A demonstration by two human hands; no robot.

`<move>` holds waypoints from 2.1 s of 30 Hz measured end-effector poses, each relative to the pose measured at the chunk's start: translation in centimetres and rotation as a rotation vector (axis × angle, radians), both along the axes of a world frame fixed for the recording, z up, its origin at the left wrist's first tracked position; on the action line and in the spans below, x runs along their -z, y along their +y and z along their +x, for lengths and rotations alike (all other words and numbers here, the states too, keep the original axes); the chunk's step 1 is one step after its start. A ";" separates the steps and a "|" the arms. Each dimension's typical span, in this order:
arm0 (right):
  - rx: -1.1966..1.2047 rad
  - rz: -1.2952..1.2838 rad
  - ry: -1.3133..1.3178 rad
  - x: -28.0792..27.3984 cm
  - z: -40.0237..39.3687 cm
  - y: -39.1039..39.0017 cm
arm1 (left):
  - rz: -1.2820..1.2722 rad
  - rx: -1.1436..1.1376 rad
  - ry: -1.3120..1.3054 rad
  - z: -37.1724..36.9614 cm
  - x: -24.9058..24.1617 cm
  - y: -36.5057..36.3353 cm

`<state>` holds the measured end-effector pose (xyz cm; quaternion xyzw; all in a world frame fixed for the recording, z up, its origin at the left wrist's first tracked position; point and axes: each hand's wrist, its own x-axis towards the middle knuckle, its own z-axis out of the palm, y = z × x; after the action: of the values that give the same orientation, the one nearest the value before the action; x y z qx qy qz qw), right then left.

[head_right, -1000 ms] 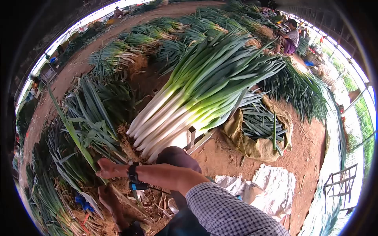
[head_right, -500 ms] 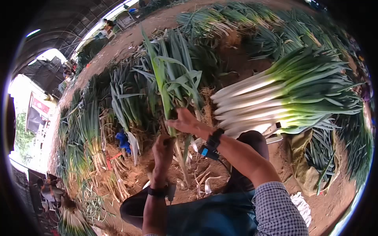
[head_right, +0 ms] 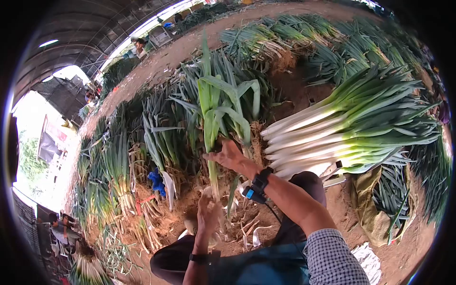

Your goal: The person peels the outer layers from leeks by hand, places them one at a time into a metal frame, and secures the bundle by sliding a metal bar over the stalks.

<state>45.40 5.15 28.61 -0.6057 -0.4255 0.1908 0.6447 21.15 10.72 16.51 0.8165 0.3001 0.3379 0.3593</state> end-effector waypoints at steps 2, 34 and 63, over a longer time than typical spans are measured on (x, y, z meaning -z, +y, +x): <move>-0.026 -0.127 -0.063 -1.2 -0.5 -0.2 | -0.107 0.012 -0.105 1.1 -1.5 -0.9; -0.613 -0.480 0.118 6.6 -2.1 -2.6 | -1.290 0.586 -0.405 2.2 -9.0 -3.6; -0.324 0.203 0.632 -1.4 1.1 -2.6 | 0.209 0.256 -0.032 7.1 -9.9 -1.1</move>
<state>46.49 2.55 30.03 -0.3746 -0.3124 0.4248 0.7626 28.24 9.65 26.44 0.8755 0.1512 0.3314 0.3174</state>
